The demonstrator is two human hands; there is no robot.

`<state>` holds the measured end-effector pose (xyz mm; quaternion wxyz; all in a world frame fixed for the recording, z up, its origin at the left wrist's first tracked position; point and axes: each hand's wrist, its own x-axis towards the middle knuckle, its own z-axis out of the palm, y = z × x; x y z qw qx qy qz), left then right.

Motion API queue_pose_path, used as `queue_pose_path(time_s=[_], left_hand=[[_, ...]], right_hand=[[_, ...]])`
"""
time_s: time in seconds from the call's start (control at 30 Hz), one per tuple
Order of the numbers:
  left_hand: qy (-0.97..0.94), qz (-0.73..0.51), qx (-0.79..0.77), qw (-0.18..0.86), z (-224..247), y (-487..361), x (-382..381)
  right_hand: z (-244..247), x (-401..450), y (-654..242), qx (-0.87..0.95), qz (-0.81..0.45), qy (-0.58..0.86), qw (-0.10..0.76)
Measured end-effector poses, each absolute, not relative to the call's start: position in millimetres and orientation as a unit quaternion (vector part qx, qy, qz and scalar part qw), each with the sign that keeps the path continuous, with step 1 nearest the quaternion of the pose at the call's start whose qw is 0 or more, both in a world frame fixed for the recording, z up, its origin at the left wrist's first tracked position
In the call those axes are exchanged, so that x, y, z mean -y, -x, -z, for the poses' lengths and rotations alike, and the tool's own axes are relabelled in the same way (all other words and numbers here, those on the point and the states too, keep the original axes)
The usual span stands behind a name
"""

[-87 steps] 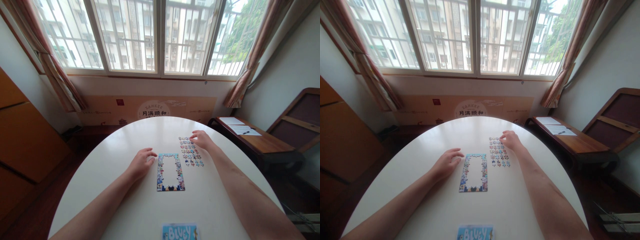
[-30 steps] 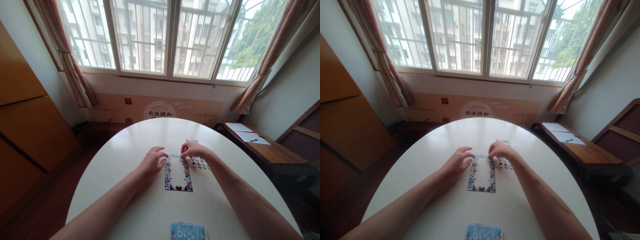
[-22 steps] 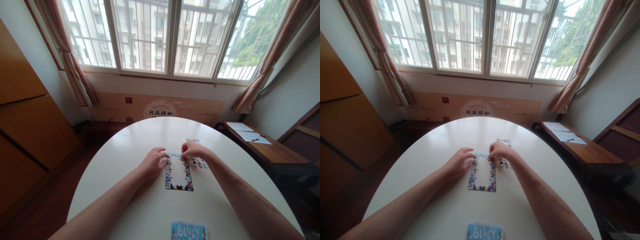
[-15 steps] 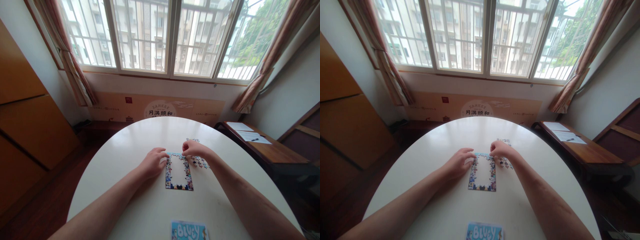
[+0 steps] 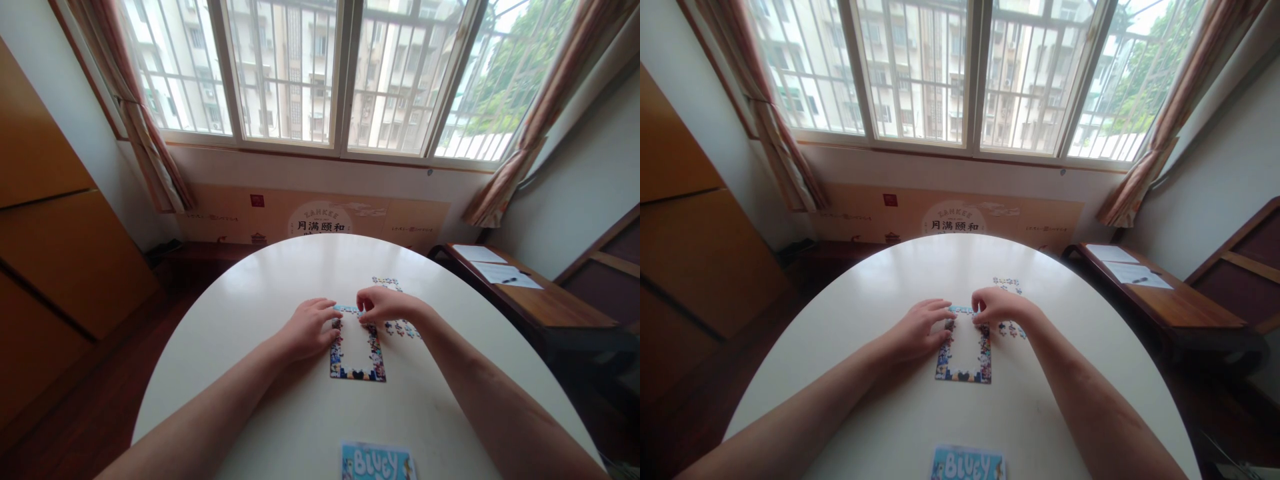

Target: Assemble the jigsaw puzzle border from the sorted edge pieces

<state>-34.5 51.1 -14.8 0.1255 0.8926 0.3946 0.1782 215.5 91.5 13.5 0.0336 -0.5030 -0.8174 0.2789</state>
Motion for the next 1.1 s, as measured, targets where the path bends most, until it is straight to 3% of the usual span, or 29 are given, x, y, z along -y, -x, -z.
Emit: queue_pose_path(time_s=[1.1], left_hand=[[-0.898,-0.135,-0.398,0.129,12.8,34.3,-52.2]], right_hand=[[-16.6,-95.1,-223.1,0.835,-0.244,0.492,0.041]])
